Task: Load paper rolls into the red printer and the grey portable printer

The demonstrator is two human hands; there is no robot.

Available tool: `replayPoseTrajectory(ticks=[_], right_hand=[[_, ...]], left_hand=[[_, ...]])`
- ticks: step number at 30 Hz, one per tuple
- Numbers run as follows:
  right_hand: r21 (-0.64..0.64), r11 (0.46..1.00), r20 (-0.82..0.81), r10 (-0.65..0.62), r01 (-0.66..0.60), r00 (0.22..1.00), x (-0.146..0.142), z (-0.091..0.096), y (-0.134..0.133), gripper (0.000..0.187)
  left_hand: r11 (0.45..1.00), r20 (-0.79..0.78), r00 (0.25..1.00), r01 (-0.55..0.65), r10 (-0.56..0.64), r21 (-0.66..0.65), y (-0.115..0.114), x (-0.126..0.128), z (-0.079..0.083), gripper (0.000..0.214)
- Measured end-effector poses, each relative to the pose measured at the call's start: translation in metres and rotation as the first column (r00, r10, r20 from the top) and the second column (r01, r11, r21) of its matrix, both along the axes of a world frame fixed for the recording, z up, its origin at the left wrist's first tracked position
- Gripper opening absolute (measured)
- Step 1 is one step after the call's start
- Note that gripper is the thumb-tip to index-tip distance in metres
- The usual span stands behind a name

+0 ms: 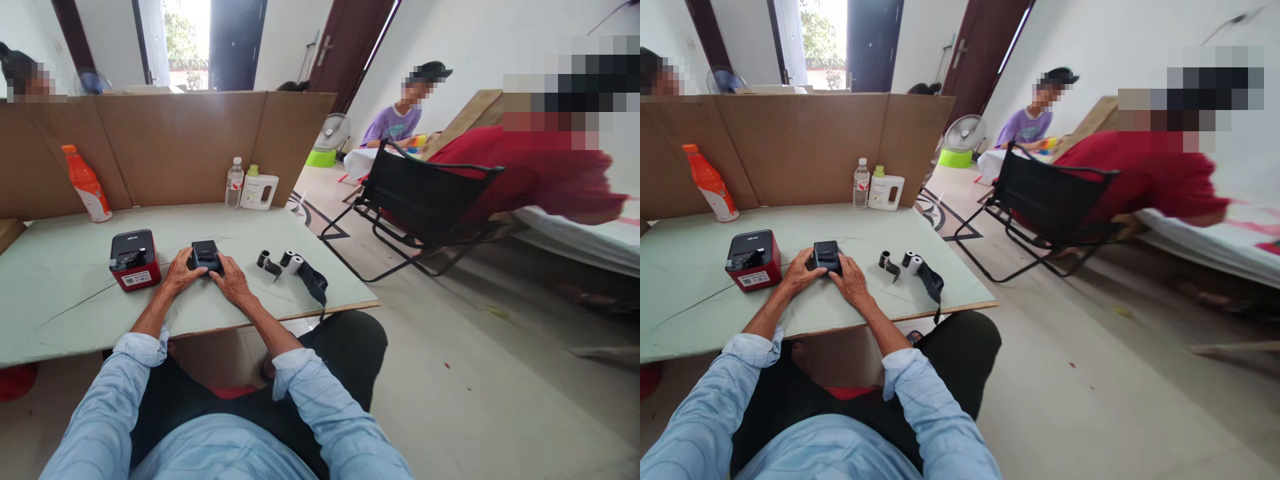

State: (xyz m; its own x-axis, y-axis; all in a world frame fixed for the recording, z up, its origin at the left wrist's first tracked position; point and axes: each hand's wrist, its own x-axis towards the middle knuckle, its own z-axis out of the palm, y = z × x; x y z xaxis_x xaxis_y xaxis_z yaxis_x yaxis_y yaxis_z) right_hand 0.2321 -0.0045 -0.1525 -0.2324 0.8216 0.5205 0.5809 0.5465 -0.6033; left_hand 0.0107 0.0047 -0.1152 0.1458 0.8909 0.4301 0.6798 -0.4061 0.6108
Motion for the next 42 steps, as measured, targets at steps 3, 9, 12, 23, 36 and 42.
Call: replayPoseTrajectory(ticks=[3, 9, 12, 23, 36, 42], right_hand=[[-0.005, 1.0, 0.002, -0.001, 0.001, 1.0, 0.0, 0.001, -0.001, 0.062], [-0.006, 1.0, 0.006, 0.001, -0.001, 1.0, 0.0, 0.001, 0.0, 0.063], [-0.006, 1.0, 0.016, 0.002, -0.002, 1.0, 0.001, 0.001, 0.0, 0.063], [-0.008, 1.0, 0.025, -0.005, 0.005, 1.0, 0.0, 0.001, 0.0, 0.064], [-0.003, 1.0, 0.008, 0.001, -0.001, 1.0, 0.0, -0.004, 0.003, 0.065], [-0.007, 1.0, 0.009, 0.0, 0.0, 1.0, -0.001, -0.002, 0.002, 0.064]], left_hand=[[1.0, -0.023, 1.0, 0.007, -0.007, -0.003, 0.0, 0.0, 0.0, 0.078], [0.998, -0.077, 0.997, -0.018, 0.013, -0.061, -0.002, 0.001, 0.006, 0.082], [0.994, -0.122, 0.992, -0.035, 0.022, -0.104, -0.001, 0.001, 0.01, 0.081], [0.985, -0.174, 0.984, -0.053, 0.023, -0.166, 0.001, -0.004, 0.017, 0.066], [0.996, -0.126, 0.992, -0.019, 0.009, -0.083, -0.007, -0.003, 0.014, 0.062], [0.993, -0.034, 0.999, -0.005, 0.001, -0.115, -0.008, -0.005, 0.017, 0.063]])
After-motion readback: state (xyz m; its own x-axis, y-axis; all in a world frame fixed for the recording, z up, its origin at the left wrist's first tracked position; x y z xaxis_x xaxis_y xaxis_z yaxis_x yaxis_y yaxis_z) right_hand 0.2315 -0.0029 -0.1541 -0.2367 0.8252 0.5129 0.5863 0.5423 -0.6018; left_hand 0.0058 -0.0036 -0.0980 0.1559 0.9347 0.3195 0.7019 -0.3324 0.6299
